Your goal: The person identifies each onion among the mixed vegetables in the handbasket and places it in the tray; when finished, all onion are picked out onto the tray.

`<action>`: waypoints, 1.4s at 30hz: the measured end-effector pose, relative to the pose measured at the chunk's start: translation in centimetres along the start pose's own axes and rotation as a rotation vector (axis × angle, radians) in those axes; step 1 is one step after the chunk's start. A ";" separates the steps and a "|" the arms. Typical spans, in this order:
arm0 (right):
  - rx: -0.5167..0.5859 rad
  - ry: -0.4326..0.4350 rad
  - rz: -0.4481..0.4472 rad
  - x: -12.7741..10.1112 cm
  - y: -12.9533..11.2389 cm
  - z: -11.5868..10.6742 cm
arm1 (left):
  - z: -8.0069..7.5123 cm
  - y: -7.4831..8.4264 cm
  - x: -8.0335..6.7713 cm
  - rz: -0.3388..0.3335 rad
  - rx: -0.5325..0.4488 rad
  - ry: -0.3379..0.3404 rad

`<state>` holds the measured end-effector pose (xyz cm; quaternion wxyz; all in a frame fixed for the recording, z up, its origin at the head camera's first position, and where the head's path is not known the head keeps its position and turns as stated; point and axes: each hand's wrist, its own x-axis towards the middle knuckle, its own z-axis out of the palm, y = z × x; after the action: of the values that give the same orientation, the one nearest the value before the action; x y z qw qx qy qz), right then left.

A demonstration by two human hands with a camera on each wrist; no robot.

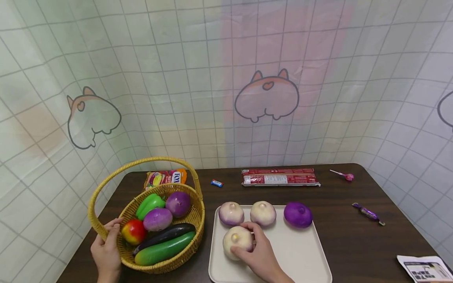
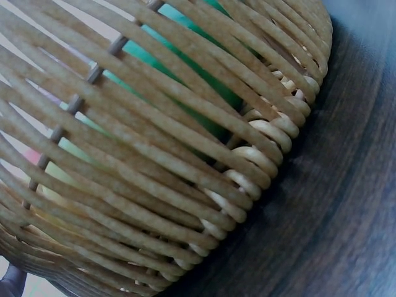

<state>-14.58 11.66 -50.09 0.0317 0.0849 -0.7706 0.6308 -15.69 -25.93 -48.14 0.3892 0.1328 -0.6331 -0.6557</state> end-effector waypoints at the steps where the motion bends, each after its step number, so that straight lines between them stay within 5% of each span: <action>1: 0.002 0.000 0.004 0.0 0.1 0.0 | 0.0 0.0 0.0 -0.001 0.000 0.000; 20: 0.001 -0.017 0.002 0.1 0.9 -0.3 | 0.0 0.2 0.0 0.000 0.013 0.000; 42: -0.086 -0.068 -0.149 0.1 1.6 -0.3 | 0.0 0.1 0.0 0.005 0.014 -0.006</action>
<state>-15.00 12.29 -51.52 0.0560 0.1617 -0.7893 0.5897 -15.63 -25.94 -48.01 0.3880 0.1320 -0.6391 -0.6508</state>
